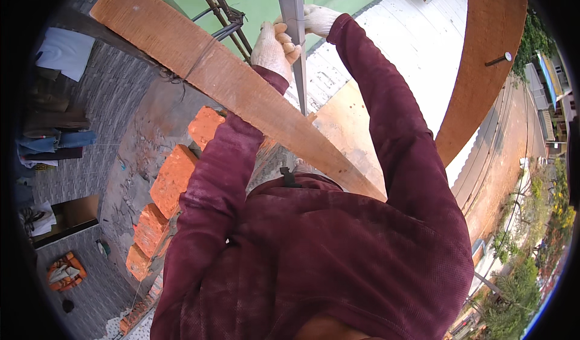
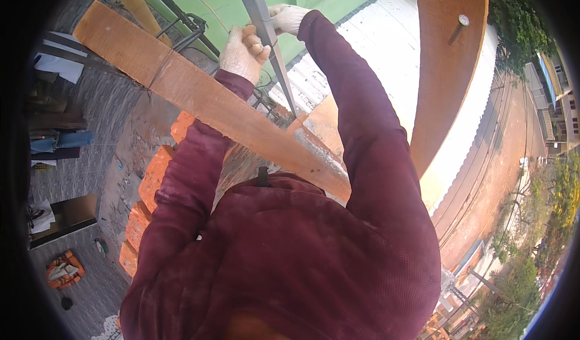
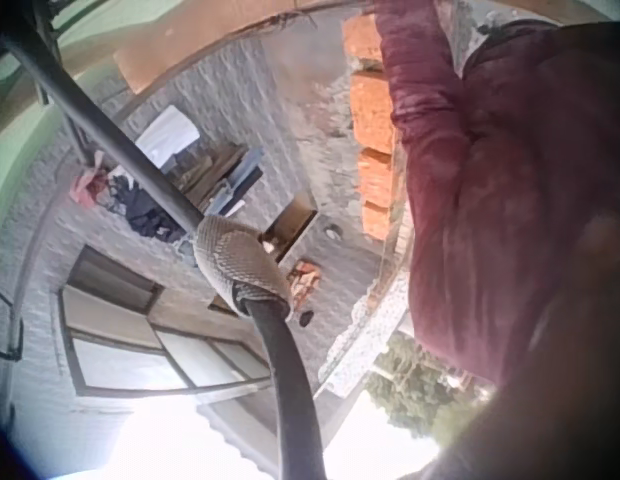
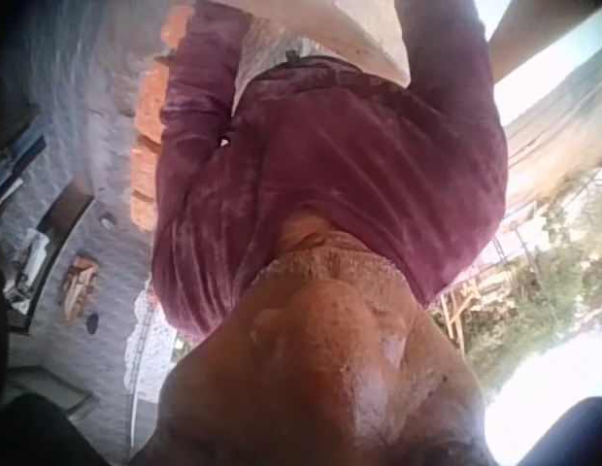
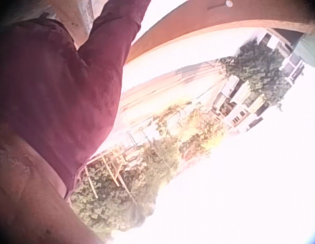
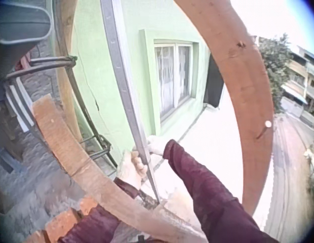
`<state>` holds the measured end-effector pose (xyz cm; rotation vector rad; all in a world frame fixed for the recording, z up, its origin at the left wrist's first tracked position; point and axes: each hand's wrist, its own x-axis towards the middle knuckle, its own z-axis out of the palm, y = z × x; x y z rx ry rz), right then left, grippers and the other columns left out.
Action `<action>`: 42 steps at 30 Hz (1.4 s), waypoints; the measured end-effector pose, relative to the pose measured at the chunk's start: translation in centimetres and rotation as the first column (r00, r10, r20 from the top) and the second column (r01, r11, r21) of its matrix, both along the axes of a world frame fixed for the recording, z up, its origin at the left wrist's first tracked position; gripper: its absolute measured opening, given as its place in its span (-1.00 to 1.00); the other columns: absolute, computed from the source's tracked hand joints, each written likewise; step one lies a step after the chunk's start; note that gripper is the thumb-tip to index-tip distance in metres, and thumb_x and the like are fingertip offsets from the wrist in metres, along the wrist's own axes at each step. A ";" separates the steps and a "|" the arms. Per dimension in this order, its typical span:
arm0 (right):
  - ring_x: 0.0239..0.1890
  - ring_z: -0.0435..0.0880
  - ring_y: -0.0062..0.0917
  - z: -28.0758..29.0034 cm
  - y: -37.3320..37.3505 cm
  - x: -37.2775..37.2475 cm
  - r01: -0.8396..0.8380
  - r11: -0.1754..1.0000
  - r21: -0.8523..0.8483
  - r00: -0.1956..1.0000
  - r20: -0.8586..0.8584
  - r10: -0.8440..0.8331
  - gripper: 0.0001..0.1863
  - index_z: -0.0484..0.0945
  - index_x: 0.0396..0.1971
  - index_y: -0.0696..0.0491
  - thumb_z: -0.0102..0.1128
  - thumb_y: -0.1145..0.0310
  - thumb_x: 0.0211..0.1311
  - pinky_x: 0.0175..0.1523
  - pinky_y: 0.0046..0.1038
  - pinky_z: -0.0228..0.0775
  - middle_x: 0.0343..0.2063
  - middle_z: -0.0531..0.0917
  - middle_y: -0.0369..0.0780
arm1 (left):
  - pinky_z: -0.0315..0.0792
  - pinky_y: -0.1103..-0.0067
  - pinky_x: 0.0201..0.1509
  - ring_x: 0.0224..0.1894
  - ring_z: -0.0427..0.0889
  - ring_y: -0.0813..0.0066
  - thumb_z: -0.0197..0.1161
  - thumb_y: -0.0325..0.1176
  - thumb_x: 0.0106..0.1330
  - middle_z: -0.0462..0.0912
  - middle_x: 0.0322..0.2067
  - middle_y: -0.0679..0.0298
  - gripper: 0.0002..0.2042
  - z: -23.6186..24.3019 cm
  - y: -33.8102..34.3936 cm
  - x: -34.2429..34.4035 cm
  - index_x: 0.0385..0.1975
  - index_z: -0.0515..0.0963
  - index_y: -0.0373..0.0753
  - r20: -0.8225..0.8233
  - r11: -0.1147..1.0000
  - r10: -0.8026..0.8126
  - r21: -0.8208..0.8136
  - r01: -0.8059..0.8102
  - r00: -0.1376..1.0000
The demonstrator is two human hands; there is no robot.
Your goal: The person is laying bricks on a wall using a trowel to apply mortar. They pick up bricks, apply mortar, and place them on the wall, adjusting their position as needed.
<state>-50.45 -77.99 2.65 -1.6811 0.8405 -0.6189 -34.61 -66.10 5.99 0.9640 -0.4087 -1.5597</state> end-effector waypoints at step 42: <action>-0.19 0.66 -0.52 3.7 16.2 1.8 0.582 0.726 -0.366 0.811 0.324 -0.487 -0.66 0.68 0.08 0.21 0.16 0.45 0.37 0.00 -0.48 0.53 -0.18 0.70 -0.17 | 0.64 0.48 -0.01 -0.26 0.64 0.56 0.04 -0.31 0.60 0.53 -0.40 0.41 -0.74 -6.3 1.1 3.7 0.11 0.52 -0.32 -0.612 0.949 -0.304 -0.125 0.290 0.730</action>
